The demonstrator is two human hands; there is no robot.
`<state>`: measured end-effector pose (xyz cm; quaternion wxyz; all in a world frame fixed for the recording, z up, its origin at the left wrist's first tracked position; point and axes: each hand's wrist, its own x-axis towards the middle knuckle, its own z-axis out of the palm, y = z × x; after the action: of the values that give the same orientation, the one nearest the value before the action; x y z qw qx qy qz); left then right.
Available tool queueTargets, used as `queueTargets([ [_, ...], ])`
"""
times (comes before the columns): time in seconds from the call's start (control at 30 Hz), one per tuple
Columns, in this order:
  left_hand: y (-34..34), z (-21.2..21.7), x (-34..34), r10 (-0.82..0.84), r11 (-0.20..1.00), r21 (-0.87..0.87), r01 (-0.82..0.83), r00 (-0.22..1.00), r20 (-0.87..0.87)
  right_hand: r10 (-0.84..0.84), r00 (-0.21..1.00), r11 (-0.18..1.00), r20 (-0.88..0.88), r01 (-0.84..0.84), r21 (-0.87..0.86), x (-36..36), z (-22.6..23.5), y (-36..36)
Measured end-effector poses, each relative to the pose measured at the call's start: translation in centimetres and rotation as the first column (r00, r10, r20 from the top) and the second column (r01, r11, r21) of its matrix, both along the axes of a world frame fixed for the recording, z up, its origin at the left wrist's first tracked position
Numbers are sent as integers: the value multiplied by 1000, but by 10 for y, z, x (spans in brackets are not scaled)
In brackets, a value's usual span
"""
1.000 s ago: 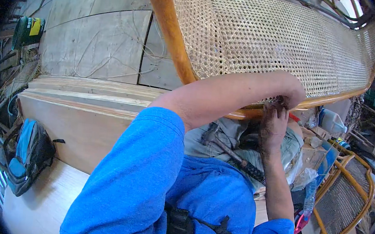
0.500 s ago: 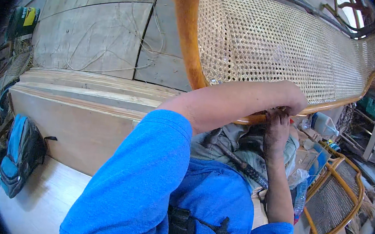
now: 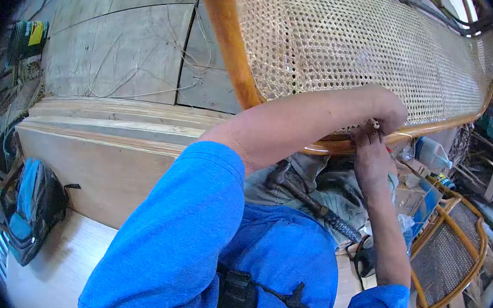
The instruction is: The person weaves a cane strip into the frame of a chair seat. They use a hammer to tap the cane into place and pliers to cut the strip, working along the edge of the seat.
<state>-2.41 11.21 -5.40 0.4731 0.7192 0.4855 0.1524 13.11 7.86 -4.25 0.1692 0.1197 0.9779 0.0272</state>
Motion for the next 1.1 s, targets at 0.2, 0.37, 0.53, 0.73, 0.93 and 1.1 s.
queueTargets([
  [0.2, -4, 5, 1, -1, 1000, 4, 2, 999, -35, 89, 994, 992, 70, -82, -98, -1, 7, 8],
  [0.37, -12, 2, -1, 111, 994, -7, -111, 989, 100, -73, 905, 982, 419, 140, -130, -28, 31, -6],
  [0.53, -2, -12, 5, 36, 994, 97, -42, 997, 64, -52, 999, 991, 9, 53, -120, 2, 0, 1],
  [0.73, 5, -29, 7, 42, 989, 135, -54, 995, 89, -40, 984, 979, -173, 5, -202, 12, -13, 14],
  [0.93, 6, -33, 1, 29, 997, 73, -28, 1000, -8, -127, 954, 946, -271, 35, -321, 4, 1, 2],
  [1.1, 0, -20, -8, 3, 995, -104, -8, 999, -48, -450, 893, 732, -9, 363, -577, 52, 37, -58],
])
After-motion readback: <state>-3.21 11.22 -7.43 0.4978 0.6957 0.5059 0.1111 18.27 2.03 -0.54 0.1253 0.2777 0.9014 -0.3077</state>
